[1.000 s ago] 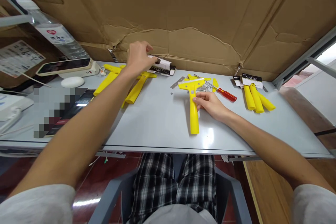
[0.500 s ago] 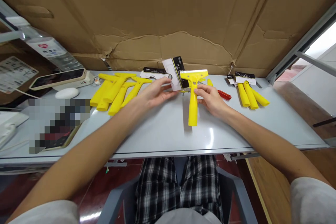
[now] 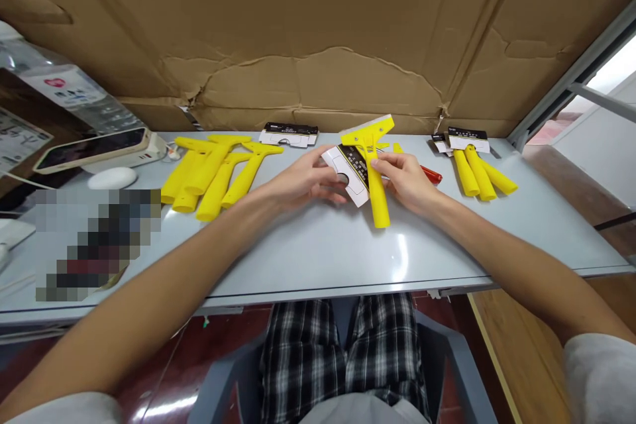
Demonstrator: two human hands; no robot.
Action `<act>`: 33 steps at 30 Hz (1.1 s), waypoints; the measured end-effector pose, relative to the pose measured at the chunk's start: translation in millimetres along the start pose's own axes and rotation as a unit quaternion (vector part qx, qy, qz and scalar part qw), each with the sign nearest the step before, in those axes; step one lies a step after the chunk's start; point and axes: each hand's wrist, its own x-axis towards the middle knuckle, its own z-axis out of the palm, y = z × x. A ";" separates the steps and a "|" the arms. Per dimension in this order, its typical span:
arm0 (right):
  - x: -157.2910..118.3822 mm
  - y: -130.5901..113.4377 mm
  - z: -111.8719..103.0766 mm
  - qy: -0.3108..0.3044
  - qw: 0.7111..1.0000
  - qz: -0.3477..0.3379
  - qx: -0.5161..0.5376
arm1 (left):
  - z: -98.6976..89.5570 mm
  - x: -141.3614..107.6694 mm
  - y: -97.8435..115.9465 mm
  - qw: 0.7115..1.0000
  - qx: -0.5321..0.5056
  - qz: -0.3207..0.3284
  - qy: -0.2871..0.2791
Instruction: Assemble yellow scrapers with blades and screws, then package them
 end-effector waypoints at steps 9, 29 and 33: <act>5.2 7.3 -3.2 -0.003 1.000 0.006 0.023 | -3.1 11.0 -4.8 0.989 -0.010 0.025 0.148; 10.6 9.5 -5.7 0.035 0.998 0.034 0.044 | 0.3 12.3 -4.1 0.983 0.007 0.051 0.177; 12.8 11.4 -7.6 0.052 0.997 0.029 0.039 | -0.4 12.0 -4.2 0.988 0.038 0.031 0.144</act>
